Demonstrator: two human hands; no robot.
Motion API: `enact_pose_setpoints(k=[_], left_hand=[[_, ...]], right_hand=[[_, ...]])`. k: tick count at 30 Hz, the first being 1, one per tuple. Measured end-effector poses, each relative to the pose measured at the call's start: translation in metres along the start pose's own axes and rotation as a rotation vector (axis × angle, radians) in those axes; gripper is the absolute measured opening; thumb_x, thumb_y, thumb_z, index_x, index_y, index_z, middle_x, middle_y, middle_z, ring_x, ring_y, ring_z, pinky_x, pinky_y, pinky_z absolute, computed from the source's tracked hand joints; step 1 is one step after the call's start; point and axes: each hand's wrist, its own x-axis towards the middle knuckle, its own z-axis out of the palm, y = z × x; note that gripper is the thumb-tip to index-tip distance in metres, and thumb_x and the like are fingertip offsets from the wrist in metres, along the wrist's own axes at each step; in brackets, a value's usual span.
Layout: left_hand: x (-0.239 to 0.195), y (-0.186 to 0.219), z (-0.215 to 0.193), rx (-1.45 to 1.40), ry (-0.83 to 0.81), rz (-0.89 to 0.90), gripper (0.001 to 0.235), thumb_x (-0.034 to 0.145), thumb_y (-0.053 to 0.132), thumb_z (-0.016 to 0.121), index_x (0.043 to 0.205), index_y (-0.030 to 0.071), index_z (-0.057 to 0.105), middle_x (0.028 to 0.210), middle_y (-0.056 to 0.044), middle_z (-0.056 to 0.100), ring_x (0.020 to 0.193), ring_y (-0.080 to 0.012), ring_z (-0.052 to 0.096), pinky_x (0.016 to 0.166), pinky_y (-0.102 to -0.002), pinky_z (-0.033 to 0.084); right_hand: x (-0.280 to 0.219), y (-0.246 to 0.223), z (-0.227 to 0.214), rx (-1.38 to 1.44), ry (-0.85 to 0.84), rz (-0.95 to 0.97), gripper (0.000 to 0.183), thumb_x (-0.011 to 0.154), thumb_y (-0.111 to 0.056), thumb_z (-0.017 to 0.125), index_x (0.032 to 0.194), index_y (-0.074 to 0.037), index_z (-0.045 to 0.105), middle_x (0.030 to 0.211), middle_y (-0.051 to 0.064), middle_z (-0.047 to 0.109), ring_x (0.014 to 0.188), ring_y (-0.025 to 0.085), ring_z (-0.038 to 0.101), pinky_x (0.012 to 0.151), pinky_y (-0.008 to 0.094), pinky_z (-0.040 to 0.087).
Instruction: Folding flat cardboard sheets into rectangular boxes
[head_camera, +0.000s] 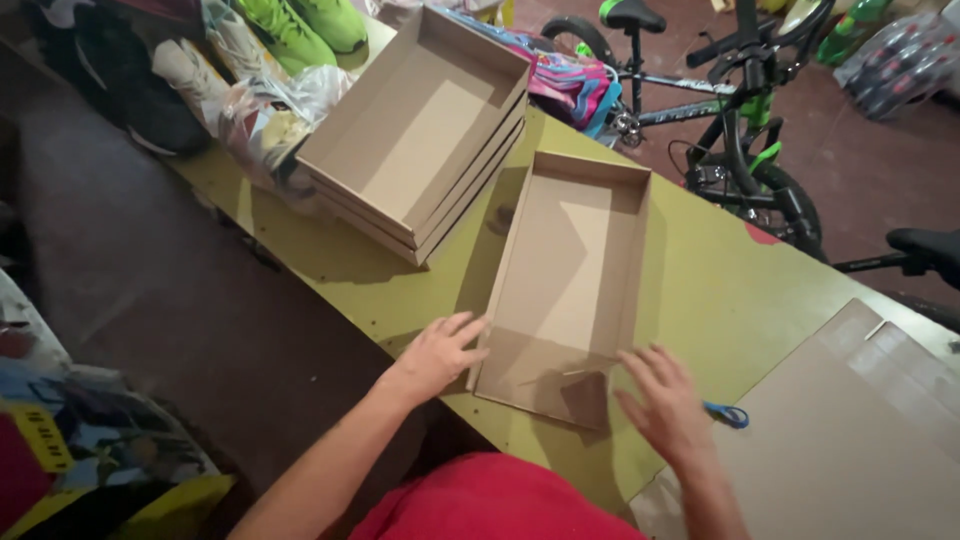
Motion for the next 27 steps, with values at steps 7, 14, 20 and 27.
enact_pose_setpoints(k=[7,14,20,27], left_hand=[[0.011,-0.01,0.019,0.118,0.091,0.276,0.017,0.08,0.01,0.071,0.093,0.016,0.079,0.125,-0.011,0.07,0.128,-0.0349,0.054,0.098,-0.048,0.049],[0.014,-0.009,0.017,0.195,0.366,0.337,0.015,0.091,0.025,0.068,0.077,0.026,0.064,0.086,0.005,0.06,0.104,-0.0205,0.058,0.083,-0.034,0.049],[0.021,-0.013,0.017,0.213,0.426,0.367,0.017,0.093,0.029,0.063,0.078,0.026,0.059,0.079,0.005,0.056,0.1,-0.0202,0.057,0.082,-0.034,0.047],[0.081,-0.01,0.071,0.155,0.646,0.23,0.022,0.093,0.034,0.066,0.073,0.026,0.06,0.066,0.006,0.055,0.074,-0.0164,0.06,0.079,-0.036,0.05]], right_hand=[[0.03,-0.083,0.057,0.023,-0.144,-0.452,0.06,0.082,0.002,0.067,0.139,-0.013,0.056,0.148,0.011,0.051,0.14,0.031,0.042,0.12,0.048,0.029],[0.054,-0.099,0.111,-0.204,-0.101,-0.39,0.07,0.089,-0.045,0.063,0.153,-0.022,0.044,0.148,0.013,0.054,0.132,0.031,0.056,0.122,0.061,0.018],[0.057,-0.102,0.114,-0.223,-0.258,-0.283,0.054,0.097,-0.053,0.05,0.144,-0.026,0.051,0.15,0.004,0.05,0.144,0.026,0.042,0.122,0.053,0.018],[0.058,-0.103,0.109,-0.195,-0.102,-0.375,0.047,0.087,-0.04,0.059,0.131,-0.024,0.064,0.131,0.005,0.059,0.135,0.029,0.05,0.113,0.051,0.032]])
